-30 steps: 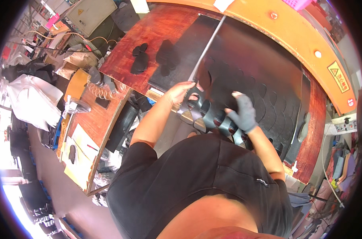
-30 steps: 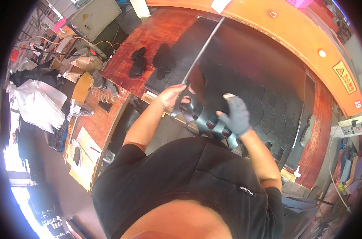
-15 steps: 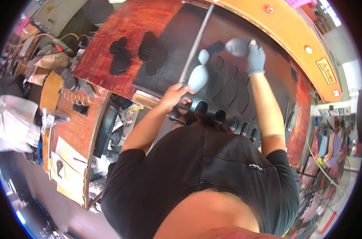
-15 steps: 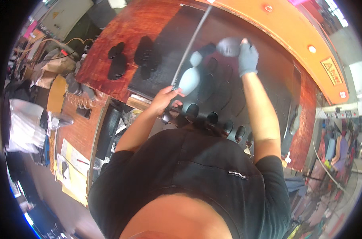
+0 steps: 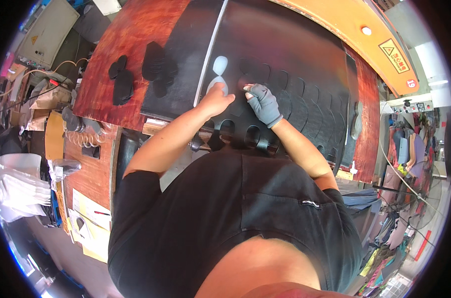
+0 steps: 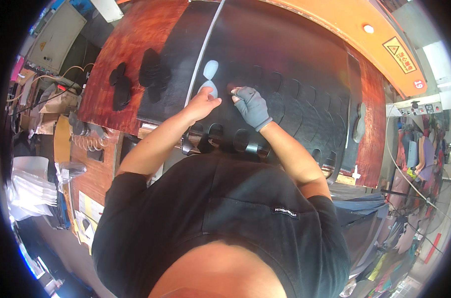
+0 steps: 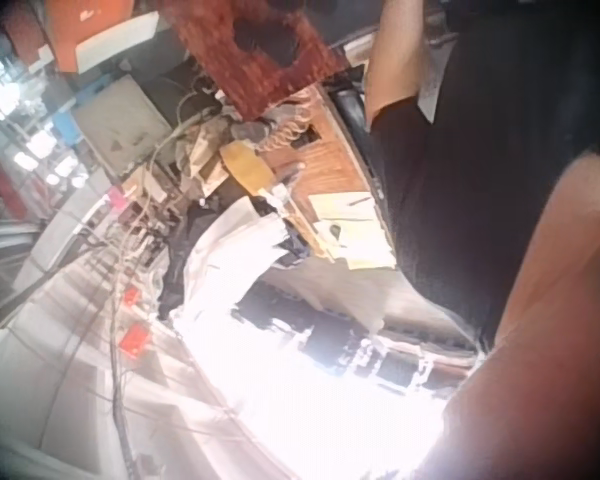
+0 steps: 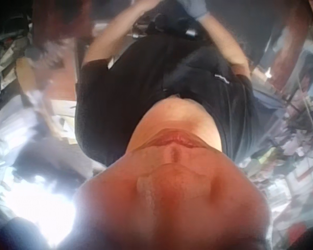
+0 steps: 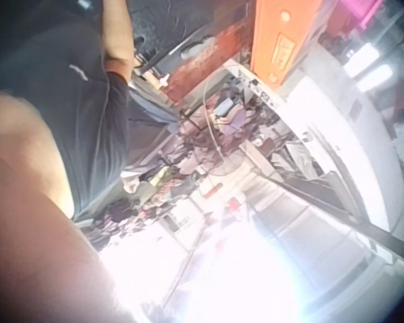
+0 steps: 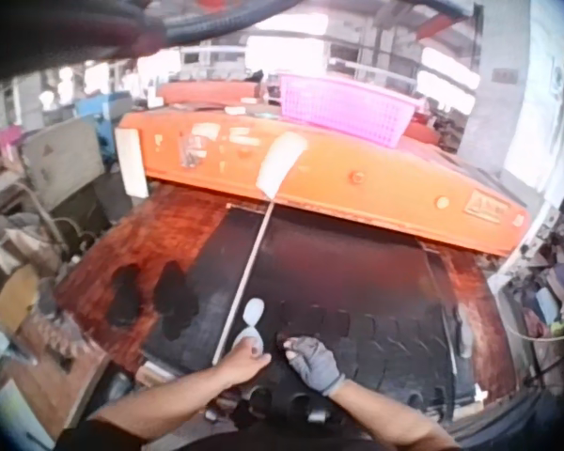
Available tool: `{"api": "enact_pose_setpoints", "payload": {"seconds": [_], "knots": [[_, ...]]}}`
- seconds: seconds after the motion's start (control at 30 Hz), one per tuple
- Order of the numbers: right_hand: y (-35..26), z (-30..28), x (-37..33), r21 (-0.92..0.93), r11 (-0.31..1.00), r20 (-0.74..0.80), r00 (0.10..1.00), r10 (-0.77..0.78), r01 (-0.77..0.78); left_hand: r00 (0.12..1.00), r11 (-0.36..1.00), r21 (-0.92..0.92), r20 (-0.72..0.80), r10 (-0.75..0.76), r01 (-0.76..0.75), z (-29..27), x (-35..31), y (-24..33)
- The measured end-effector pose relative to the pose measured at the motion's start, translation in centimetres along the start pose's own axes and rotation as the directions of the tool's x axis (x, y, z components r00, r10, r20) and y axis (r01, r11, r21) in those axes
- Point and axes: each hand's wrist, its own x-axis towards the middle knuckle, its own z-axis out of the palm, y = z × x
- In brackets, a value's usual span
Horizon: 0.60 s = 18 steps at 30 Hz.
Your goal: The person repeatedly places a black rubber sheet under a press machine, activates the press, and removes the sheet. The person stacks the processed sheets on the table and continues the cycle with additional sheets.
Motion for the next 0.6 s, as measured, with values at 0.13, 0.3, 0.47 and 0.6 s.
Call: {"api": "enact_pose_setpoints", "payload": {"seconds": [0.13, 0.3, 0.47, 0.6], "knots": [[-0.3, -0.2, -1.0, 0.05, 0.999, -0.035, 0.999, 0.003, -0.002, 0.971, 0.96, -0.173, 0.13, -0.202, 0.223, -0.6, 0.5, 0.6], [-1.1, 0.6, -1.6, 0.038, 0.999, -0.092, 0.995, -0.023, 0.027, 0.984, 0.985, -0.105, 0.126, -0.126, 0.139, -0.1, 0.7, 0.1], [-0.8, 0.5, -1.5, 0.076, 0.997, -0.072, 0.997, -0.007, 0.013, 0.933, 0.887, -0.33, 0.271, -0.239, 0.323, 0.6, 1.7, 0.3], [-1.6, 0.5, -2.5, 0.073, 0.997, -0.05, 0.999, 0.012, -0.008, 0.879, 0.736, -0.558, 0.466, -0.104, 0.383, -0.6, 1.0, 0.9]]}}
